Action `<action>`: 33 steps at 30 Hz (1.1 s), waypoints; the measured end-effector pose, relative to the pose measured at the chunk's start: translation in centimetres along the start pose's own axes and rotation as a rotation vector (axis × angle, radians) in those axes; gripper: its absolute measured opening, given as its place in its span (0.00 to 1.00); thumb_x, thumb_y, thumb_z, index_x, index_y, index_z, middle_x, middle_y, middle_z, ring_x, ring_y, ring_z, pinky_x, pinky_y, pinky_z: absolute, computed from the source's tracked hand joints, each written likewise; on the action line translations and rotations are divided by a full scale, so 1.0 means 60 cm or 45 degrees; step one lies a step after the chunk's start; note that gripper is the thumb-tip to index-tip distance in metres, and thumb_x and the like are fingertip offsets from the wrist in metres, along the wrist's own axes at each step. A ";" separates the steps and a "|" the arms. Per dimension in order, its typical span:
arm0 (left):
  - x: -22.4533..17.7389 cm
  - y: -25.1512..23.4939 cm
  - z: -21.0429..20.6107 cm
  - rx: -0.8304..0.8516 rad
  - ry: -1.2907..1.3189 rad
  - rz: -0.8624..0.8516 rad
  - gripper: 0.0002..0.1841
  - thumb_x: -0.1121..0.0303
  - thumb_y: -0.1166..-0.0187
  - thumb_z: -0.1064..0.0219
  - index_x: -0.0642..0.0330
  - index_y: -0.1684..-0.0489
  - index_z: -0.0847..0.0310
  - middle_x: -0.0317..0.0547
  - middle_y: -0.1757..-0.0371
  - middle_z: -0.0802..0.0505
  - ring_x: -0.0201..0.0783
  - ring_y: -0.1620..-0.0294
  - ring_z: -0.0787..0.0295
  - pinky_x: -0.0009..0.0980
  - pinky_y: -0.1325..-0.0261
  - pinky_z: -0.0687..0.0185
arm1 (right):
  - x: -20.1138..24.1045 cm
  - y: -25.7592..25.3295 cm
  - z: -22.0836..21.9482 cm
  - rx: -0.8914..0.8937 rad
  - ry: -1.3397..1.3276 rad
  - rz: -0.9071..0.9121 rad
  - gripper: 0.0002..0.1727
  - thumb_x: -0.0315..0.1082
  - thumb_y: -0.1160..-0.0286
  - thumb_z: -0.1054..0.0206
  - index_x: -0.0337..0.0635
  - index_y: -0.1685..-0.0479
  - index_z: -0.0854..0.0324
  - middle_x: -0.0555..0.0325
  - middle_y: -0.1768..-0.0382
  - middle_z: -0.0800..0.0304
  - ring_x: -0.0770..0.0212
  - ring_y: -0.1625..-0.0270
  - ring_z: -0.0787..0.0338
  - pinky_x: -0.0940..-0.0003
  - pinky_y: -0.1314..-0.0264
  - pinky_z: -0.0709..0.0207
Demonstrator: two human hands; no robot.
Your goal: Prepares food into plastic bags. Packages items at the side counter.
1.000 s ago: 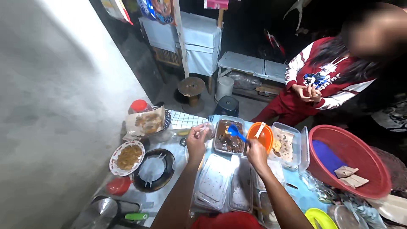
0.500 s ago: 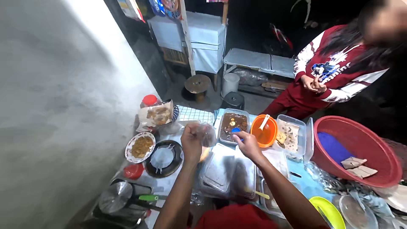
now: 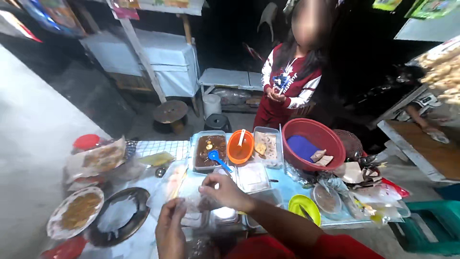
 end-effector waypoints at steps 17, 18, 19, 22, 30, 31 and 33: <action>0.016 0.117 -0.021 -0.018 1.031 0.954 0.11 0.73 0.09 0.49 0.62 0.56 0.20 0.48 0.62 0.09 0.40 0.59 0.08 0.37 0.44 0.09 | -0.039 0.128 0.046 0.245 0.482 -0.176 0.15 0.50 0.21 0.32 0.52 0.55 0.05 0.63 0.60 0.02 0.65 0.55 0.05 0.55 0.44 0.13; 0.012 0.109 -0.025 -0.077 1.080 0.998 0.14 0.72 0.09 0.52 0.64 0.60 0.19 0.50 0.65 0.08 0.41 0.61 0.07 0.37 0.47 0.08 | -0.050 0.119 0.046 0.237 0.391 -0.219 0.15 0.50 0.21 0.31 0.51 0.55 0.05 0.64 0.61 0.03 0.68 0.57 0.06 0.59 0.46 0.13; 0.008 0.097 -0.026 -0.119 1.089 1.039 0.17 0.71 0.09 0.53 0.66 0.63 0.19 0.50 0.68 0.08 0.42 0.64 0.07 0.37 0.50 0.07 | -0.061 0.106 0.044 0.219 0.234 -0.263 0.14 0.48 0.22 0.29 0.48 0.56 0.05 0.64 0.63 0.03 0.70 0.60 0.07 0.65 0.50 0.13; -0.006 0.049 -0.013 -0.131 0.977 1.106 0.16 0.68 0.12 0.51 0.66 0.61 0.19 0.54 0.67 0.08 0.44 0.66 0.07 0.40 0.56 0.08 | -0.081 0.065 0.012 0.158 -0.559 -0.496 0.10 0.36 0.21 0.30 0.37 0.55 0.10 0.63 0.70 0.13 0.74 0.75 0.24 0.77 0.72 0.30; -0.017 -0.125 -0.015 -0.085 0.775 0.963 0.09 0.73 0.15 0.48 0.62 0.65 0.25 0.46 0.72 0.15 0.40 0.71 0.15 0.39 0.59 0.12 | -0.156 -0.130 0.012 -0.218 0.650 -0.440 0.19 0.44 0.12 0.41 0.44 0.40 0.10 0.55 0.44 0.07 0.58 0.43 0.09 0.56 0.38 0.15; -0.017 -0.150 -0.018 -0.069 0.771 0.936 0.10 0.73 0.14 0.48 0.61 0.67 0.26 0.44 0.75 0.18 0.39 0.73 0.18 0.38 0.60 0.14 | -0.184 -0.159 0.022 -0.176 0.991 -0.494 0.19 0.44 0.13 0.41 0.44 0.37 0.11 0.50 0.34 0.12 0.50 0.32 0.13 0.48 0.32 0.18; -0.015 -0.193 -0.020 -0.047 0.766 0.877 0.11 0.73 0.14 0.49 0.60 0.68 0.26 0.43 0.75 0.19 0.38 0.74 0.20 0.37 0.60 0.16 | -0.215 -0.205 0.027 -0.054 1.333 -0.646 0.20 0.38 0.13 0.43 0.40 0.34 0.14 0.38 0.29 0.16 0.37 0.27 0.16 0.37 0.33 0.20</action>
Point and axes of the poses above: each hand's wrist, its own y-axis away from the middle knuckle, its own z-axis out of the back of the hand, x = y × z, the point moved 1 cm from there along -y, towards the middle knuckle
